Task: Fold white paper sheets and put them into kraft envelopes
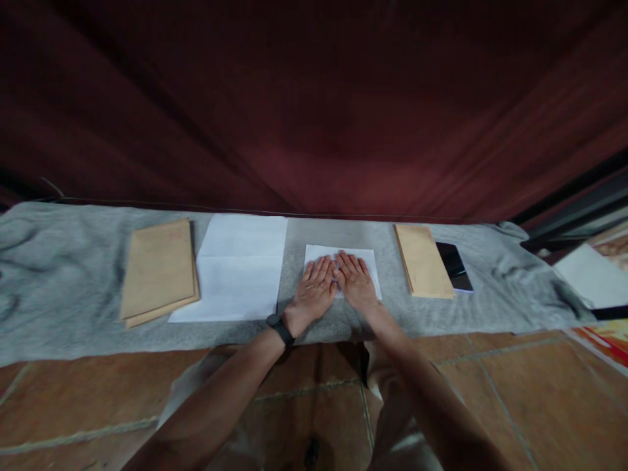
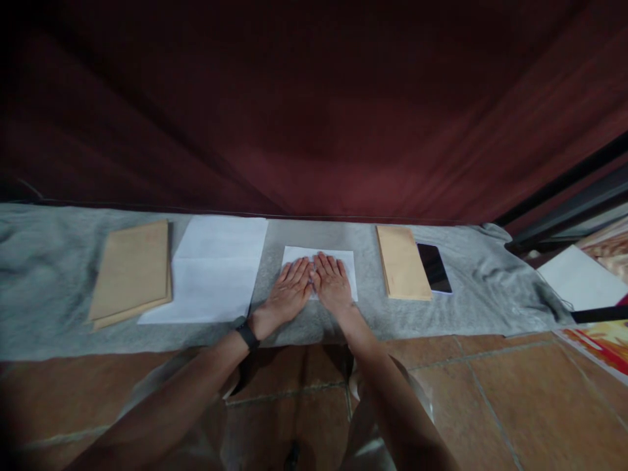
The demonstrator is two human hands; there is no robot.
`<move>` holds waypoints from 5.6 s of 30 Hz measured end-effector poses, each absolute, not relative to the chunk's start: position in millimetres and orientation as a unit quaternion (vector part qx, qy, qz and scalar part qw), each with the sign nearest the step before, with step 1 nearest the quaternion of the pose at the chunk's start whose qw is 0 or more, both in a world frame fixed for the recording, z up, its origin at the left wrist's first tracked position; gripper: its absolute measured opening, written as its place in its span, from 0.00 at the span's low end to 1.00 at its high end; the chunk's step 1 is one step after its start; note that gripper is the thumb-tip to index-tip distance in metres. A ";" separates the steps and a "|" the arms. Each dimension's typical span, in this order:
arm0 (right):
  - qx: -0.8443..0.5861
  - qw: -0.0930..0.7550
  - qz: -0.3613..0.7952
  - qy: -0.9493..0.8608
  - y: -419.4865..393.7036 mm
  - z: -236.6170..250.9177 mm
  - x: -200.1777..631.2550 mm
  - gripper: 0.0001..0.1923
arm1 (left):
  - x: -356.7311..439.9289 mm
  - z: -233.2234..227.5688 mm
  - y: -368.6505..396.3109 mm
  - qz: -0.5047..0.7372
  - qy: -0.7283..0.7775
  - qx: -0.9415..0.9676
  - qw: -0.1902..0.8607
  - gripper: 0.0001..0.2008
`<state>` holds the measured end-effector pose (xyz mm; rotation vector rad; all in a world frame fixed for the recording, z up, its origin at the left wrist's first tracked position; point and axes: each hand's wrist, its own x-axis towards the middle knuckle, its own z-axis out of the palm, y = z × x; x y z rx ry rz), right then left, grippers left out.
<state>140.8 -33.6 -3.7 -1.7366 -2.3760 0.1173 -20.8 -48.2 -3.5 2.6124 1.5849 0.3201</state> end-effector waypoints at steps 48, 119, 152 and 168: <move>-0.693 0.402 0.263 -0.538 -10.5 29.2 224.5 0.11 | -57.0 -1.5 -9.9 0.223 0.607 0.755 0.111 0.34; -0.483 0.182 0.429 -0.741 -68.3 51.0 200.6 0.14 | -95.9 37.2 -39.8 0.254 0.442 0.712 0.482 0.15; -0.755 0.022 0.058 -0.653 -21.9 37.1 148.4 0.20 | -66.7 25.9 9.7 0.212 0.656 0.651 0.319 0.13; -0.785 0.038 0.099 -0.610 -13.4 42.3 152.3 0.17 | -59.4 25.7 16.8 0.166 0.709 0.618 0.298 0.11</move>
